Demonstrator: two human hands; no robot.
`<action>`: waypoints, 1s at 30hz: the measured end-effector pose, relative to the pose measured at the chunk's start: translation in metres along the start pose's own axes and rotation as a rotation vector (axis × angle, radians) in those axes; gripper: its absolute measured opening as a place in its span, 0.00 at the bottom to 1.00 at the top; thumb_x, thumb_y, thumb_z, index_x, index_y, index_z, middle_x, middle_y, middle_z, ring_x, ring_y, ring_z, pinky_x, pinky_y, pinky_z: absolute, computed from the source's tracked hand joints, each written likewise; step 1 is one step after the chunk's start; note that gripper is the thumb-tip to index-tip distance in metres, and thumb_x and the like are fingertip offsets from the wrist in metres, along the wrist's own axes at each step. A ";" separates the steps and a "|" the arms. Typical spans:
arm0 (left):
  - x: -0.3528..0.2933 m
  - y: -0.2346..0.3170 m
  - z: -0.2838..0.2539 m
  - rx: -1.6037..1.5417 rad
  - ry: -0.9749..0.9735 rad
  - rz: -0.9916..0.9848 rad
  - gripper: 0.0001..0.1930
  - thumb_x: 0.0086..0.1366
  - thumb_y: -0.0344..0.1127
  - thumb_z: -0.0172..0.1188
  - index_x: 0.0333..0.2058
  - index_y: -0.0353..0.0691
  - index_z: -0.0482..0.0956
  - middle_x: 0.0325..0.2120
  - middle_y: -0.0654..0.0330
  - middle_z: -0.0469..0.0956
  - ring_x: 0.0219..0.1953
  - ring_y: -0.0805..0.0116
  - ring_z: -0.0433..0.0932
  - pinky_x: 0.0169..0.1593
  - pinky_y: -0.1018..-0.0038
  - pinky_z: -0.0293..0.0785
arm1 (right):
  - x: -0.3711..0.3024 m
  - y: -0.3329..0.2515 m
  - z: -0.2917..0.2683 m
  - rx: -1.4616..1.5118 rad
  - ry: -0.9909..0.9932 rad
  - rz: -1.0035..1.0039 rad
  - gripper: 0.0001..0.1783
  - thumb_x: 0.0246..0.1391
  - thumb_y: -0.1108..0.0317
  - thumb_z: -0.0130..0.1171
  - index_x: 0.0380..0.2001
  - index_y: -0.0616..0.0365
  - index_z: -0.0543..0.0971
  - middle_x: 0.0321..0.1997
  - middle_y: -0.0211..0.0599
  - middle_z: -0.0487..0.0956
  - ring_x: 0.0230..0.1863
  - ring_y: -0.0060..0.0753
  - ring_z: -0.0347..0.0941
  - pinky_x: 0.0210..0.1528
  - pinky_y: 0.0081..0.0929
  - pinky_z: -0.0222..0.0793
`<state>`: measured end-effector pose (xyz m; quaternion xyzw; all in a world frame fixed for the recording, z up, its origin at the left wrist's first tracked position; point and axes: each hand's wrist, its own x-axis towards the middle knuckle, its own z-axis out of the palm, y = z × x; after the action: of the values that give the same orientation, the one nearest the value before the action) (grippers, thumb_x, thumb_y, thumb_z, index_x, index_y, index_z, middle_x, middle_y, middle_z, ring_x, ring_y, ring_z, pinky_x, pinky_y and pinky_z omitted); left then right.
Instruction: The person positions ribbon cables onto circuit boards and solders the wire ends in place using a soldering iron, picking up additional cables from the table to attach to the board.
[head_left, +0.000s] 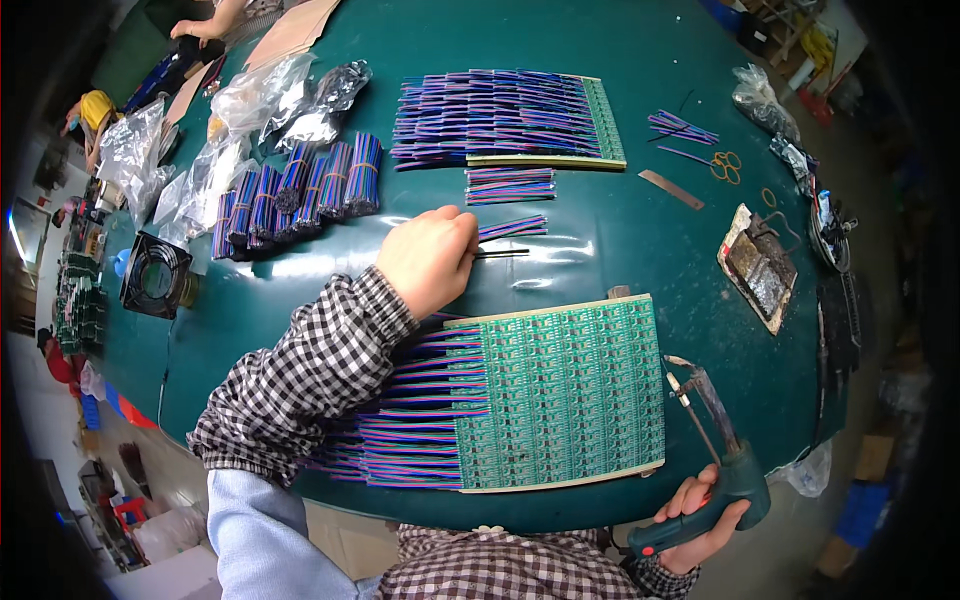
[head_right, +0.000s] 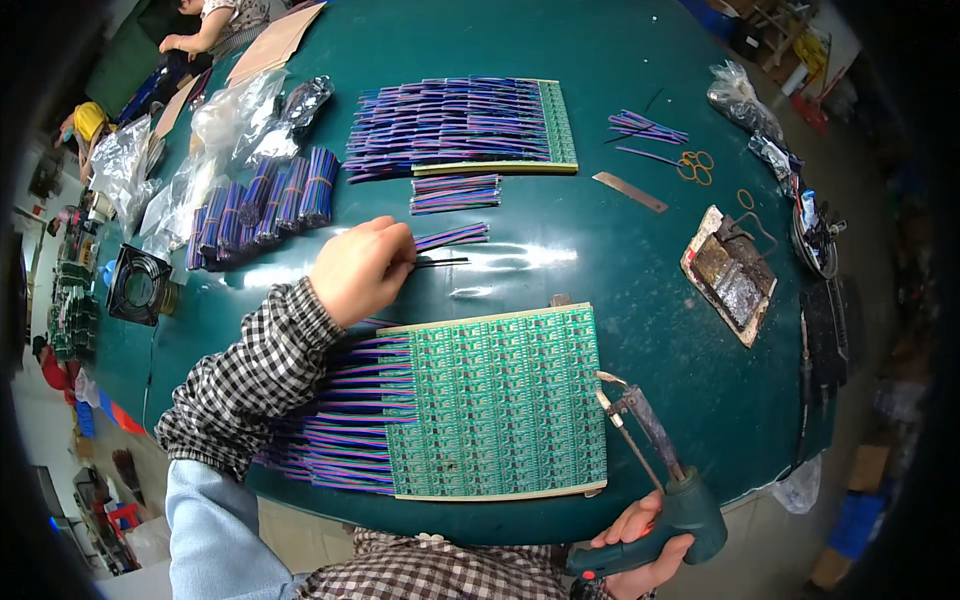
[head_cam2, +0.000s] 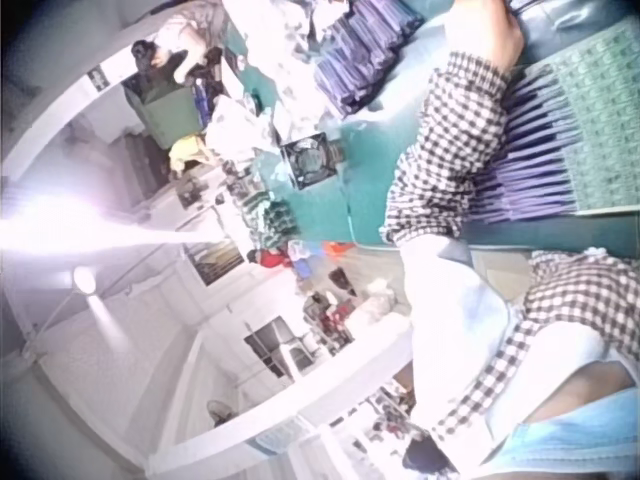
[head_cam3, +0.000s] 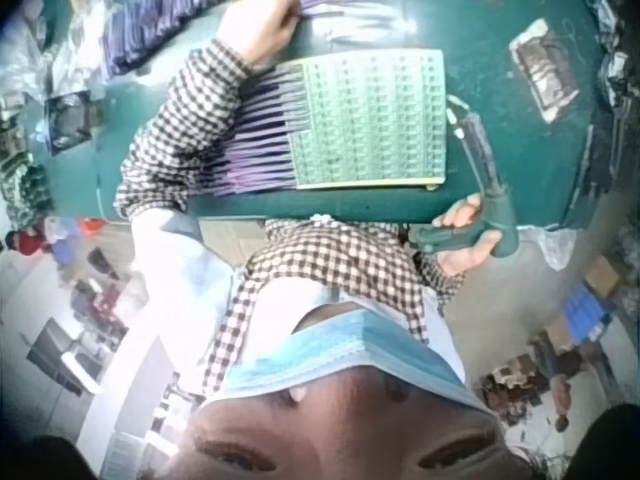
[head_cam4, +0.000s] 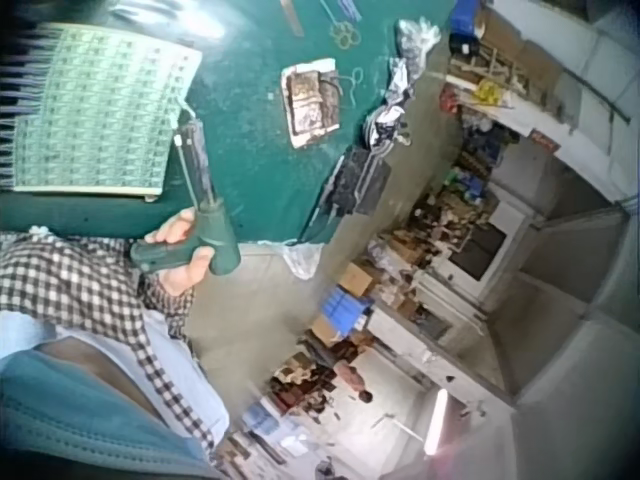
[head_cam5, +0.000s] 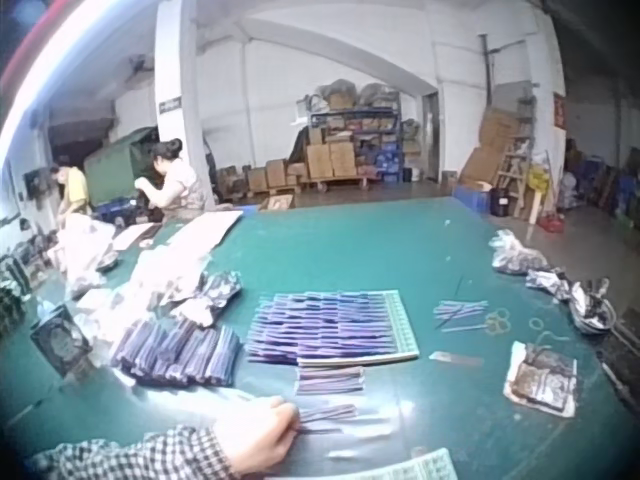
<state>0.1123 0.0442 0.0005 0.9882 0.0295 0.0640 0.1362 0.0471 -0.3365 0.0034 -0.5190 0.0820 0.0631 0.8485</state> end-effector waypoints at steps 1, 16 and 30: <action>0.002 0.002 0.000 -0.007 0.004 0.031 0.06 0.50 0.29 0.59 0.28 0.39 0.73 0.26 0.56 0.72 0.33 0.55 0.74 0.36 0.63 0.71 | -0.001 0.000 0.001 -0.009 -0.001 0.000 0.33 0.60 0.39 0.39 0.42 0.65 0.64 0.19 0.29 0.64 0.18 0.21 0.64 0.16 0.18 0.72; 0.009 0.002 0.027 -0.285 0.086 0.172 0.07 0.55 0.31 0.60 0.29 0.38 0.72 0.28 0.56 0.70 0.35 0.56 0.72 0.39 0.65 0.70 | -0.020 -0.002 0.013 -0.082 -0.048 0.033 0.35 0.58 0.37 0.41 0.43 0.65 0.63 0.19 0.29 0.65 0.19 0.22 0.65 0.17 0.20 0.74; 0.007 -0.005 0.019 -0.150 0.051 0.290 0.04 0.54 0.28 0.58 0.29 0.37 0.72 0.29 0.56 0.71 0.37 0.54 0.73 0.40 0.64 0.71 | -0.033 0.000 0.028 -0.147 -0.124 -0.007 0.35 0.59 0.38 0.40 0.43 0.67 0.63 0.19 0.30 0.64 0.19 0.23 0.64 0.17 0.20 0.74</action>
<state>0.1211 0.0447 -0.0182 0.9672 -0.1151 0.1099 0.1979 0.0172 -0.3124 0.0226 -0.5751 0.0226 0.0979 0.8119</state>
